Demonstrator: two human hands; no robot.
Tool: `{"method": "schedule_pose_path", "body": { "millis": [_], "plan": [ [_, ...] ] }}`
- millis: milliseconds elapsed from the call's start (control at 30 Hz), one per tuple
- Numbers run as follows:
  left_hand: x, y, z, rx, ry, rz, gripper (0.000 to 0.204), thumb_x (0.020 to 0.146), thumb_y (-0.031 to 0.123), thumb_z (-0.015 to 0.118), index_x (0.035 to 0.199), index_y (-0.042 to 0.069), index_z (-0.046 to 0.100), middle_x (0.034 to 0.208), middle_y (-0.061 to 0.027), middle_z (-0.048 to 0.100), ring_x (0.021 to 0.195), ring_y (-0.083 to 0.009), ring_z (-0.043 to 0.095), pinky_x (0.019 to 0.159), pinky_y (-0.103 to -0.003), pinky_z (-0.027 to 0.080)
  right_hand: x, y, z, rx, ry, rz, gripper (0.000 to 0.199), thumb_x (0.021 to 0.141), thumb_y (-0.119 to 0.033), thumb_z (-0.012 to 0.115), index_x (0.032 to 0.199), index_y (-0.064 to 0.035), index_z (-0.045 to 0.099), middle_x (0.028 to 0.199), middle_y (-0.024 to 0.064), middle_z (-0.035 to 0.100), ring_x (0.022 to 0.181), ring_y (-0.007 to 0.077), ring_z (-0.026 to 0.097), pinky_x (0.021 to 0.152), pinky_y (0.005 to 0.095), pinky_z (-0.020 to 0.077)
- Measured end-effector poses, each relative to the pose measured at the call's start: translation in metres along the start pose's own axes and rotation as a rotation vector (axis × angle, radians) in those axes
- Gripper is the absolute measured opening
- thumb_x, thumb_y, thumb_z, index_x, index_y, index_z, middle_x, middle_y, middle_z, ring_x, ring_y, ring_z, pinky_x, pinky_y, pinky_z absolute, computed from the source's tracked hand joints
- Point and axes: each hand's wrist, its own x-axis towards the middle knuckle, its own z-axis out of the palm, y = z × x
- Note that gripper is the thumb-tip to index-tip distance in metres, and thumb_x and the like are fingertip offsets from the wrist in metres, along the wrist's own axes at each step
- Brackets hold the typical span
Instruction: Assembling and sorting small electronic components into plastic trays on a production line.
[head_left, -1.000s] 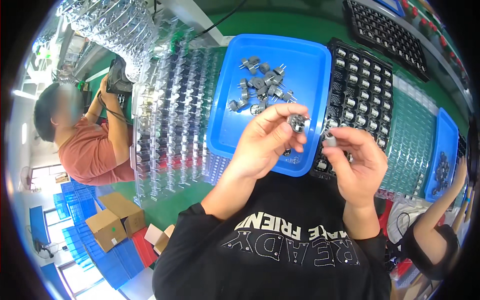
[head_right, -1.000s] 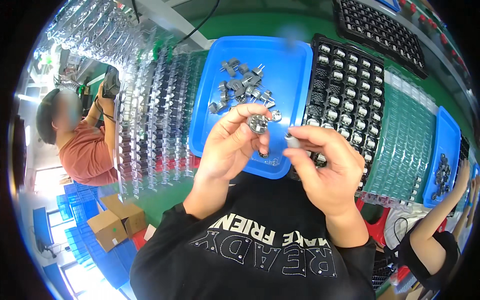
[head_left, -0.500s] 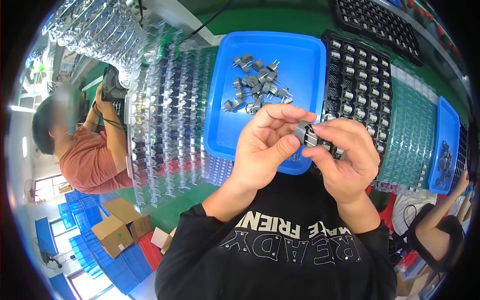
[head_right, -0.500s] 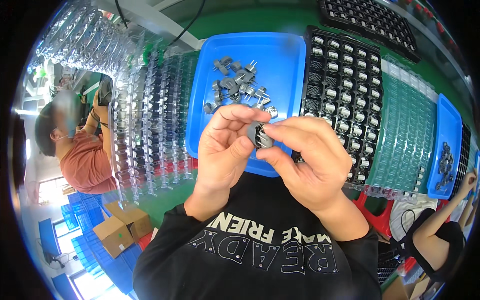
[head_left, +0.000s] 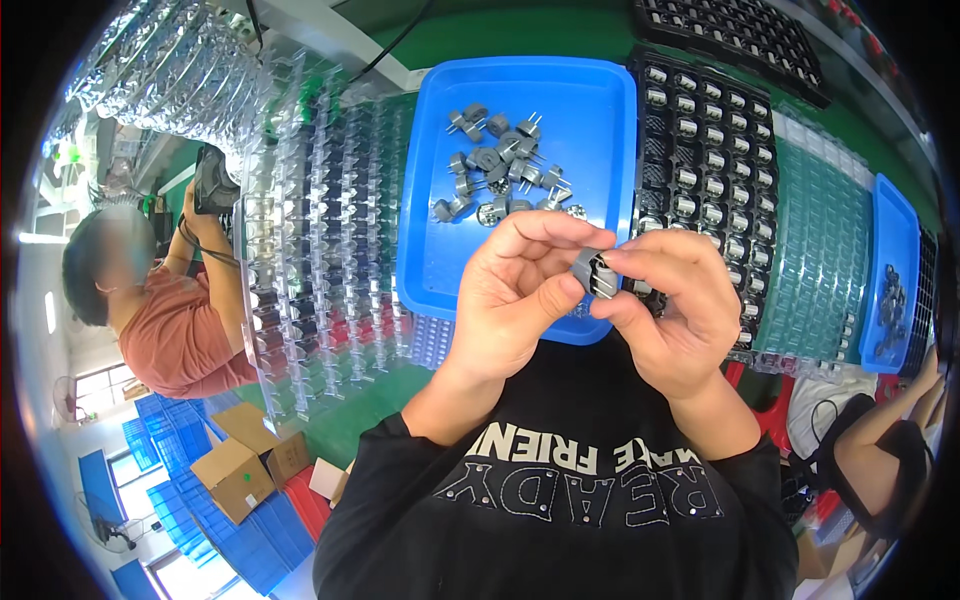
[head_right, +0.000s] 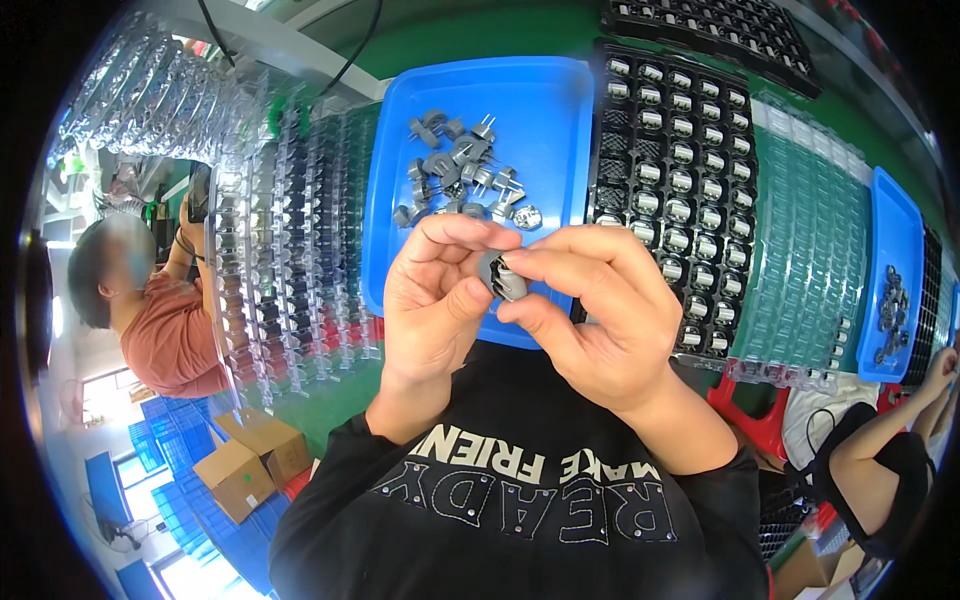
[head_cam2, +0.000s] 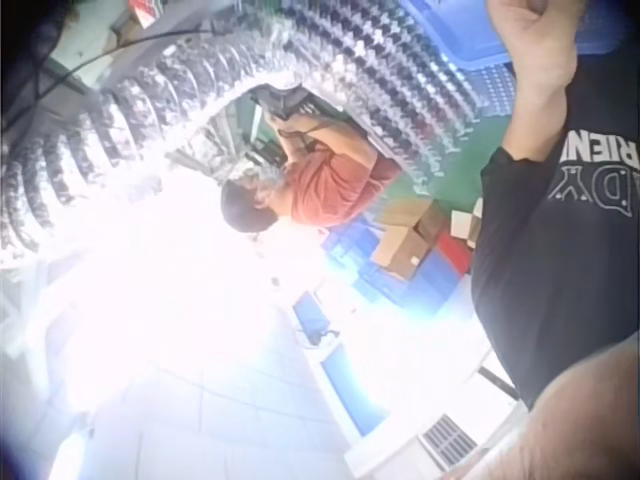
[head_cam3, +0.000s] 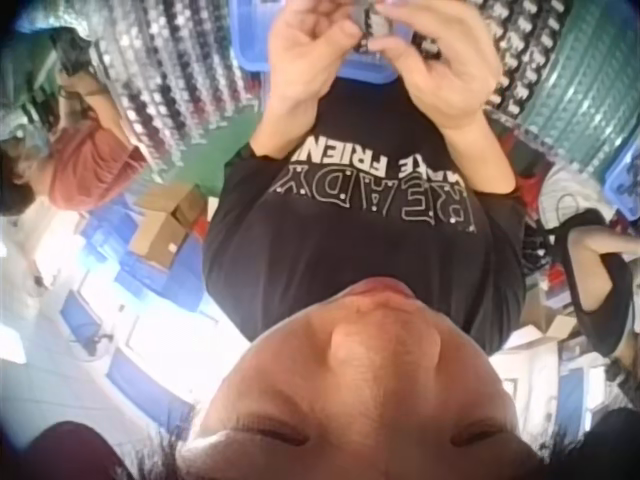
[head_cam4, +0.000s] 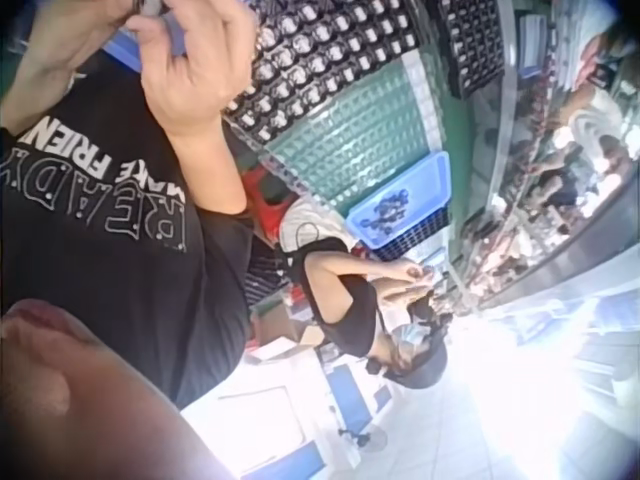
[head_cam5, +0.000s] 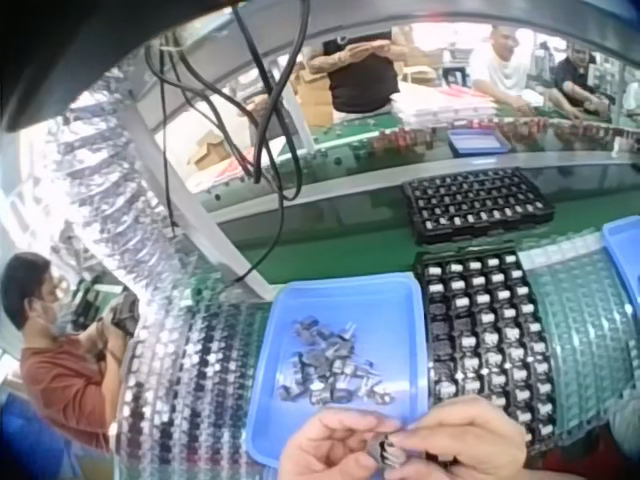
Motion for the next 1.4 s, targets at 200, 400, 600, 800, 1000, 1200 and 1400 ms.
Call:
{"method": "schedule_pose_path", "body": {
  "millis": [200, 400, 600, 800, 1000, 1200, 1400],
  "plan": [
    [-0.002, -0.002, 0.007, 0.061, -0.023, 0.052, 0.034, 0.093, -0.009, 0.063, 0.124, -0.004, 0.054, 0.127, -0.0198, 0.062, 0.123, -0.0303, 0.061, 0.102, -0.04, 0.052, -0.006, 0.0, -0.004, -0.036, 0.052, 0.049, 0.028, 0.071, -0.009, 0.09, 0.094, -0.0023, 0.075, 0.095, 0.0107, 0.069, 0.083, 0.0219, 0.066, 0.07, 0.0306, 0.0532],
    [-0.015, -0.021, -0.001, 0.329, 0.01, 0.251, 0.032, 0.09, -0.01, 0.065, 0.121, -0.003, 0.058, 0.128, -0.0195, 0.061, 0.121, -0.0315, 0.063, 0.095, -0.038, 0.057, -0.01, -0.001, -0.01, -0.066, -0.033, 0.131, 0.016, 0.074, 0.0, 0.08, 0.085, -0.0015, 0.069, 0.087, 0.0114, 0.068, 0.076, 0.021, 0.065, 0.066, 0.0305, 0.0511],
    [-0.021, 0.001, 0.0, 1.492, -0.145, -0.068, 0.053, 0.077, 0.006, 0.081, 0.127, 0.004, 0.063, 0.127, -0.014, 0.063, 0.117, -0.0317, 0.061, 0.101, -0.042, 0.049, 0.03, 0.057, -0.056, -0.564, -0.162, 0.189, 0.006, 0.084, -0.004, 0.071, 0.084, -0.0037, 0.066, 0.084, 0.0091, 0.065, 0.068, 0.0234, 0.064, 0.062, 0.0334, 0.0529],
    [-0.023, -0.022, -0.001, 1.578, -0.124, -0.186, 0.034, 0.076, 0.006, 0.08, 0.109, 0.006, 0.07, 0.108, -0.0134, 0.066, 0.099, -0.0329, 0.065, 0.089, -0.043, 0.053, 0.063, 0.114, -0.074, -0.99, -0.491, 0.297, 0.004, 0.082, -0.007, 0.067, 0.085, -0.0069, 0.067, 0.094, 0.0132, 0.066, 0.09, 0.0352, 0.067, 0.077, 0.0475, 0.0553],
    [-0.019, -0.016, -0.02, 1.39, 0.016, -0.096, 0.026, 0.081, -0.001, 0.076, 0.106, 0.004, 0.072, 0.106, -0.0144, 0.067, 0.093, -0.0285, 0.068, 0.082, -0.036, 0.055, 0.04, 0.065, -0.109, -0.883, -0.381, 0.307, 0.021, 0.083, -0.012, 0.074, 0.103, -0.0059, 0.073, 0.102, 0.0136, 0.07, 0.095, 0.0349, 0.069, 0.081, 0.0447, 0.0562],
    [-0.021, -0.004, -0.047, 1.322, 0.103, -0.117, 0.032, 0.081, -0.006, 0.072, 0.111, 0.004, 0.071, 0.117, -0.0109, 0.068, 0.104, -0.0207, 0.066, 0.086, -0.033, 0.054, -0.072, 0.011, -0.239, -1.103, -0.03, 0.905, 0.029, 0.075, -0.014, 0.084, 0.094, 0.0011, 0.068, 0.085, 0.0124, 0.071, 0.079, 0.0242, 0.069, 0.072, 0.037, 0.0537],
    [0.004, -0.018, -0.028, 0.626, 0.111, -0.226, 0.041, 0.085, -0.005, 0.073, 0.124, 0.003, 0.066, 0.125, -0.0096, 0.066, 0.108, -0.0166, 0.065, 0.092, -0.03, 0.053, -0.148, 0.017, -0.316, -0.916, 0.092, 1.029, 0.023, 0.083, -0.008, 0.077, 0.079, -0.0056, 0.054, 0.07, -0.0033, 0.047, 0.067, 0.0092, 0.044, 0.059, 0.0287, 0.0383]
  ]
}}
